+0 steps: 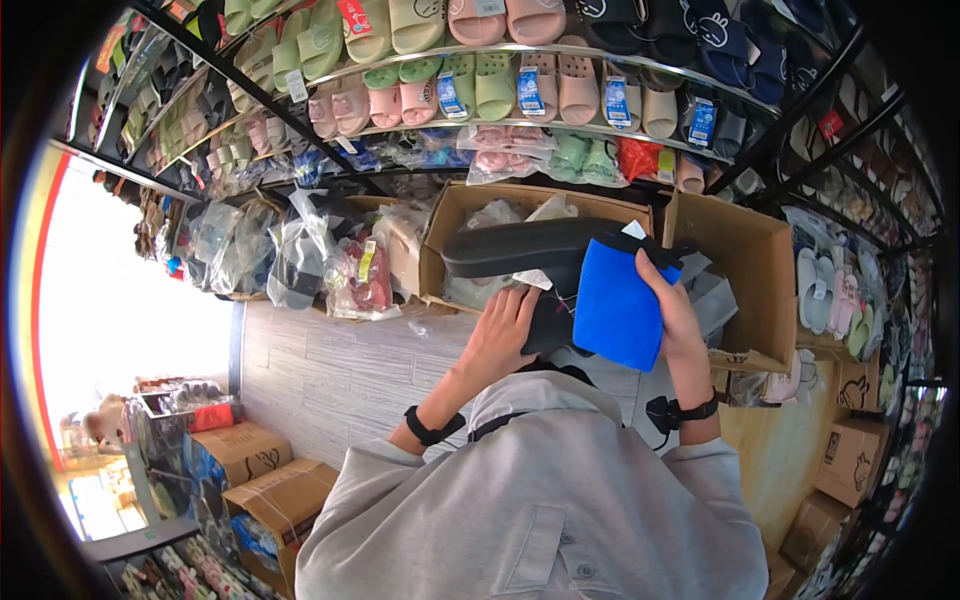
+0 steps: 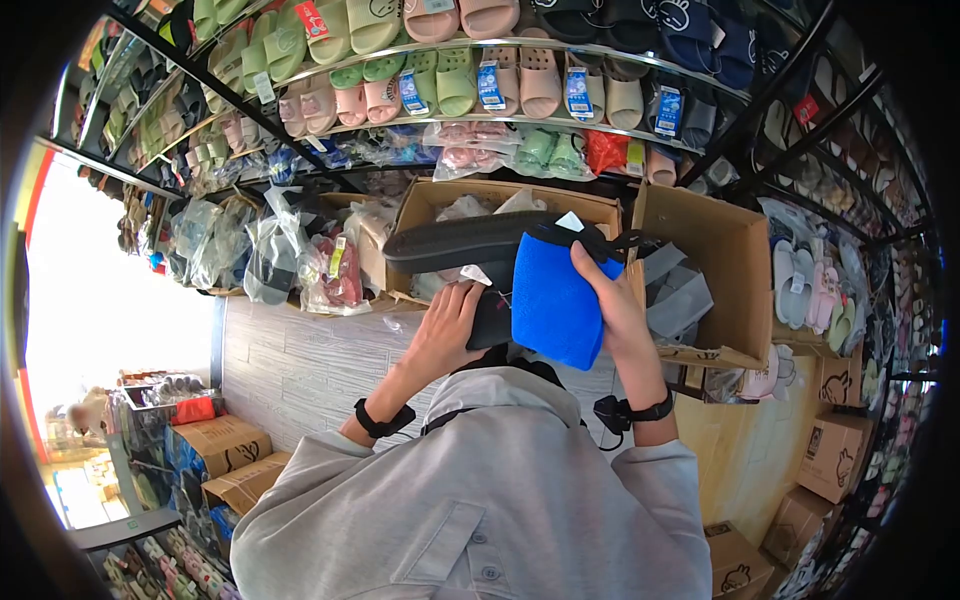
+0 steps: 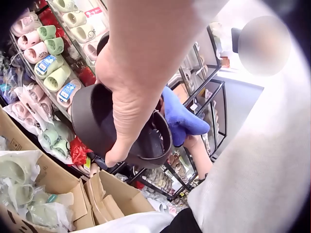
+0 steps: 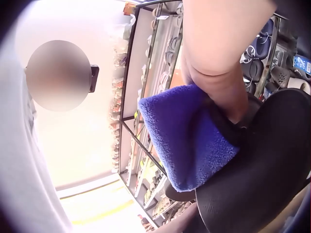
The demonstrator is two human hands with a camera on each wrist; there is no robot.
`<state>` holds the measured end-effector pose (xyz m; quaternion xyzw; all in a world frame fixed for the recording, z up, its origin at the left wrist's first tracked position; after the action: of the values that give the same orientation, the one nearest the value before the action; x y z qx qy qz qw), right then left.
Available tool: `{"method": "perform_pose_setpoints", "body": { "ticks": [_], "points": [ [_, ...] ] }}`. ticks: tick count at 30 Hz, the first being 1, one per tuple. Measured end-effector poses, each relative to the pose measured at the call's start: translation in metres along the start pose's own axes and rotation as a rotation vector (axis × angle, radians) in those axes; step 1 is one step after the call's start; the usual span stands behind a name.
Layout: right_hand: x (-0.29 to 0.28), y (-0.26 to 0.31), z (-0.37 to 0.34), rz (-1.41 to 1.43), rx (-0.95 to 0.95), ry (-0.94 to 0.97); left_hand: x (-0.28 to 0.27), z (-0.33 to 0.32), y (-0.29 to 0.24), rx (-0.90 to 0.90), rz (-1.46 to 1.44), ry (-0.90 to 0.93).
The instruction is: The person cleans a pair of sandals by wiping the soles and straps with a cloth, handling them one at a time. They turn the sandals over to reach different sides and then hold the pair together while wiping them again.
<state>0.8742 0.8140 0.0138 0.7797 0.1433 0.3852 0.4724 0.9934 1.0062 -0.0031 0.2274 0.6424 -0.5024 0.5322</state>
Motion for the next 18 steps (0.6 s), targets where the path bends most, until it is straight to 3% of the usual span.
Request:
{"method": "perform_pose_setpoints", "body": {
  "ticks": [6, 7, 10, 11, 14, 18],
  "points": [
    [-0.011, 0.014, 0.004, -0.057, -0.065, 0.009, 0.033, -0.006, 0.051, -0.216, -0.219, 0.088],
    [-0.014, 0.016, 0.006, -0.076, -0.074, 0.007, 0.020, -0.006, 0.050, -0.124, -0.233, -0.057],
    [-0.016, 0.026, 0.003, -0.061, -0.062, -0.004, 0.052, -0.009, 0.108, -0.210, -0.555, 0.006],
    [-0.018, 0.029, 0.001, -0.072, -0.063, -0.035, 0.075, -0.016, 0.138, -0.376, -0.766, 0.124],
    [-0.031, 0.028, 0.007, -0.103, -0.043, -0.044, 0.064, -0.012, 0.150, -0.646, -1.345, 0.139],
    [-0.030, 0.038, 0.003, -0.114, 0.006, -0.073, 0.026, 0.001, 0.110, -0.558, -1.722, 0.176]
  ]
}}
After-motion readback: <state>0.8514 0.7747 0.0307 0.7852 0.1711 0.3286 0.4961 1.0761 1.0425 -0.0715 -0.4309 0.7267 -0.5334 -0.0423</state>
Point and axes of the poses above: each hand's wrist, its own z-axis towards the middle knuckle, its own x-axis out of the palm, y = z × x, the point moved 8 cm from there along z, towards the middle knuckle, and after that the axes turned 12 degrees about -x, right-handed, at the moved point
